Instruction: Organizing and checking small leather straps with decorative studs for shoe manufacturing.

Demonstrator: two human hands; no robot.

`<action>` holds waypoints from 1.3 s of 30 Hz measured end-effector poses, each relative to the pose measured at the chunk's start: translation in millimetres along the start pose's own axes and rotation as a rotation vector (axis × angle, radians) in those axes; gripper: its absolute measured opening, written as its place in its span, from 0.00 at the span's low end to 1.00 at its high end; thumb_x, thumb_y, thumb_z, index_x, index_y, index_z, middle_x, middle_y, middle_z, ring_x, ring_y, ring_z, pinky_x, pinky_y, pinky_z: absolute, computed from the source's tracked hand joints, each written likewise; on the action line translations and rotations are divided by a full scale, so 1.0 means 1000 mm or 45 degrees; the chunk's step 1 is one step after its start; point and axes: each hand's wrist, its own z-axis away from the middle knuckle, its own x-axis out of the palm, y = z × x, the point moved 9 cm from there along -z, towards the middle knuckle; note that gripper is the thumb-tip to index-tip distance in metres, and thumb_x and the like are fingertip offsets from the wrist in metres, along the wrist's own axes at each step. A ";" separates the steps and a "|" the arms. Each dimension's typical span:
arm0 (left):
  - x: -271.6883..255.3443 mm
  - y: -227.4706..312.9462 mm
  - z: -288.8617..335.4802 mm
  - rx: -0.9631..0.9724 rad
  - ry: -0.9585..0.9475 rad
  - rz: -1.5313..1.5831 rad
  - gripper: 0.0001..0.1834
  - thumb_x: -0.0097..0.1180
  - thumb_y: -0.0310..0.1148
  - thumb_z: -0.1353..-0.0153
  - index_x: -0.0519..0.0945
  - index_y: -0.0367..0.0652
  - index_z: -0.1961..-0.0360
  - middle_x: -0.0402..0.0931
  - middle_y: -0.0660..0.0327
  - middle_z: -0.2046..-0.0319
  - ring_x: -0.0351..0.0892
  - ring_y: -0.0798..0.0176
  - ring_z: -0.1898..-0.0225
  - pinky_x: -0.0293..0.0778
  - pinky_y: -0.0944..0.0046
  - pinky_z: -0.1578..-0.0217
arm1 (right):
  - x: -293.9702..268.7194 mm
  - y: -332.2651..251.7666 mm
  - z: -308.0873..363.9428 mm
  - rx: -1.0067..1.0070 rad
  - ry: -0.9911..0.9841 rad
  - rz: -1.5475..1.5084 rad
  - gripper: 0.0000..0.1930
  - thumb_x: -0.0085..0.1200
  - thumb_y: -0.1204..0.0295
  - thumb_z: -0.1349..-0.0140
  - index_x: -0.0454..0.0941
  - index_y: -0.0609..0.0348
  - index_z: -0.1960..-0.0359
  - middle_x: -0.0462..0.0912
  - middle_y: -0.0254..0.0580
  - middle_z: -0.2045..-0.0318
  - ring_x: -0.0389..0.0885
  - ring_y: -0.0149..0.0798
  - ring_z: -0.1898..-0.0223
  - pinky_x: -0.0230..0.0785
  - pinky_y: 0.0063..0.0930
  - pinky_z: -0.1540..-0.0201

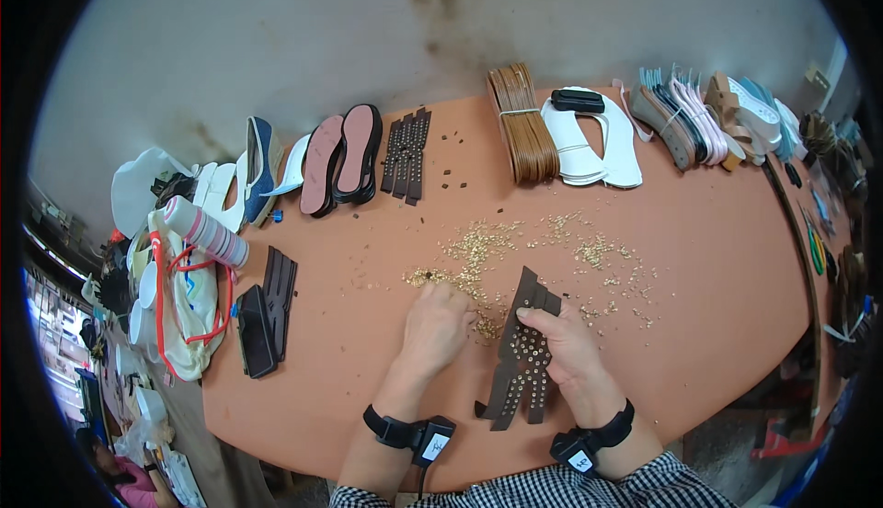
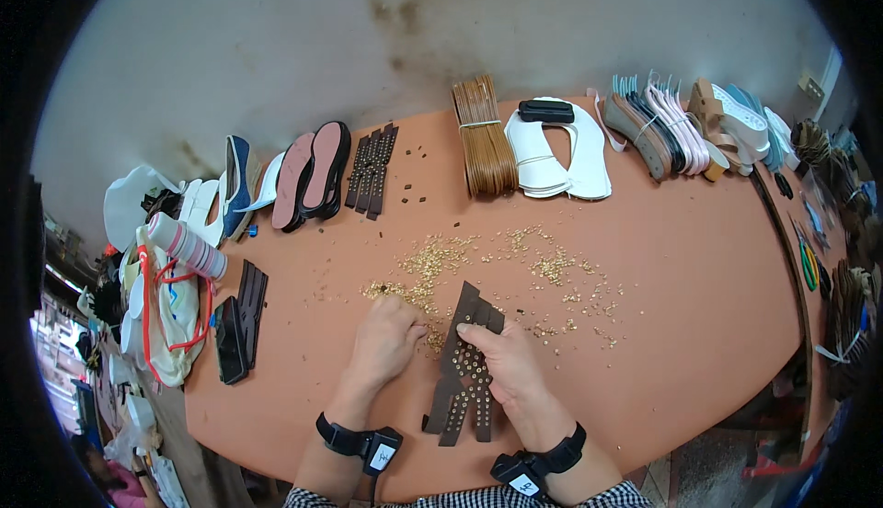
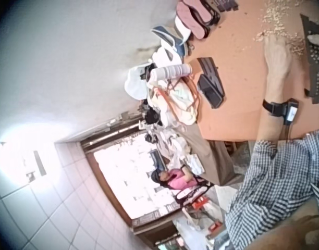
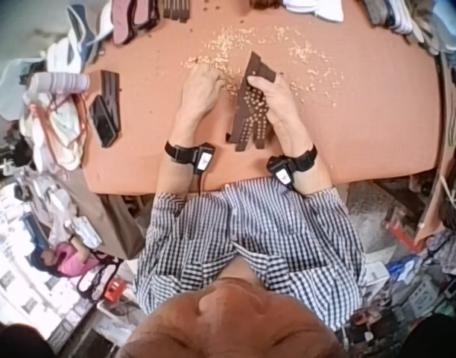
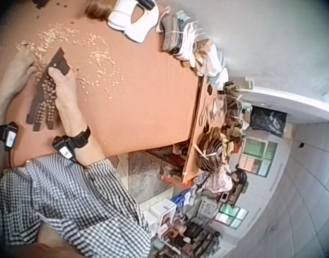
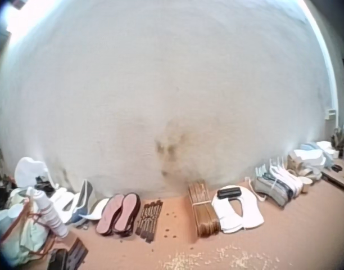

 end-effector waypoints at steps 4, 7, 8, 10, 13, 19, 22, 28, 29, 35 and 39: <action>-0.003 0.006 -0.001 0.060 0.042 -0.034 0.04 0.55 0.26 0.54 0.72 0.40 0.78 0.68 0.56 0.75 0.68 0.52 0.67 0.65 0.57 0.67 | -0.001 0.005 0.001 0.043 -0.003 0.015 0.02 0.50 0.76 0.45 0.73 0.59 0.71 0.76 0.32 0.82 0.74 0.27 0.85 0.68 0.22 0.87; -0.009 -0.007 0.002 -0.011 0.063 0.074 0.03 0.53 0.26 0.52 0.72 0.39 0.76 0.68 0.56 0.73 0.68 0.53 0.65 0.66 0.58 0.64 | -0.002 0.004 -0.001 0.042 -0.035 0.020 0.02 0.50 0.76 0.45 0.73 0.59 0.71 0.76 0.33 0.81 0.74 0.26 0.84 0.67 0.22 0.88; -0.013 -0.011 0.003 -0.041 0.109 0.133 0.03 0.53 0.26 0.53 0.72 0.39 0.77 0.68 0.56 0.74 0.68 0.53 0.66 0.66 0.58 0.65 | -0.002 0.003 -0.002 0.028 -0.027 0.025 0.02 0.50 0.75 0.46 0.74 0.59 0.71 0.76 0.33 0.81 0.74 0.26 0.84 0.67 0.22 0.88; -0.021 -0.017 0.002 -0.097 0.202 0.255 0.04 0.54 0.24 0.54 0.71 0.40 0.79 0.68 0.56 0.76 0.68 0.53 0.70 0.65 0.58 0.66 | -0.004 -0.001 -0.001 -0.001 -0.009 0.036 0.03 0.50 0.75 0.46 0.74 0.59 0.71 0.76 0.33 0.81 0.75 0.27 0.84 0.67 0.22 0.88; -0.016 -0.015 0.003 -0.003 0.109 0.212 0.04 0.55 0.25 0.55 0.72 0.40 0.79 0.68 0.57 0.76 0.68 0.54 0.68 0.65 0.59 0.66 | -0.005 -0.003 -0.001 0.013 -0.016 -0.032 0.03 0.50 0.74 0.46 0.74 0.58 0.71 0.77 0.34 0.80 0.76 0.27 0.83 0.68 0.23 0.87; -0.007 0.001 0.000 0.008 0.058 0.091 0.06 0.58 0.27 0.57 0.73 0.40 0.80 0.67 0.57 0.74 0.66 0.53 0.66 0.65 0.59 0.65 | -0.004 -0.002 0.000 0.112 -0.006 -0.168 0.03 0.51 0.74 0.47 0.74 0.59 0.71 0.77 0.35 0.79 0.76 0.30 0.83 0.71 0.24 0.82; -0.003 0.004 -0.001 0.044 0.018 -0.003 0.06 0.58 0.27 0.57 0.73 0.39 0.79 0.67 0.56 0.74 0.66 0.53 0.67 0.65 0.58 0.65 | -0.003 -0.002 -0.001 0.047 0.006 -0.089 0.03 0.51 0.76 0.47 0.74 0.59 0.71 0.77 0.35 0.79 0.76 0.30 0.82 0.72 0.24 0.81; -0.014 -0.009 0.001 0.045 0.215 0.170 0.06 0.56 0.27 0.53 0.72 0.38 0.75 0.68 0.58 0.76 0.69 0.59 0.71 0.67 0.63 0.69 | -0.003 0.000 0.000 0.054 -0.042 -0.069 0.02 0.51 0.77 0.47 0.74 0.59 0.71 0.77 0.35 0.79 0.76 0.29 0.82 0.71 0.24 0.81; -0.013 -0.022 0.003 -0.136 0.209 0.382 0.05 0.56 0.26 0.51 0.72 0.38 0.75 0.68 0.60 0.78 0.68 0.63 0.73 0.66 0.65 0.71 | -0.004 -0.001 0.000 0.034 -0.029 -0.060 0.02 0.51 0.77 0.47 0.74 0.59 0.71 0.77 0.35 0.79 0.76 0.29 0.82 0.71 0.24 0.82; -0.003 -0.037 0.015 -0.542 0.205 1.239 0.03 0.52 0.22 0.46 0.72 0.39 0.74 0.71 0.68 0.78 0.68 0.76 0.76 0.66 0.76 0.74 | -0.002 0.004 -0.001 0.052 0.005 -0.004 0.04 0.50 0.77 0.46 0.75 0.59 0.69 0.77 0.34 0.82 0.74 0.28 0.85 0.67 0.22 0.87; -0.005 -0.017 0.012 -0.550 0.197 1.552 0.02 0.51 0.21 0.46 0.71 0.38 0.72 0.71 0.65 0.77 0.70 0.72 0.75 0.68 0.75 0.72 | 0.000 0.006 0.003 0.055 -0.005 -0.026 0.04 0.50 0.78 0.45 0.75 0.60 0.68 0.77 0.34 0.79 0.75 0.27 0.82 0.69 0.21 0.83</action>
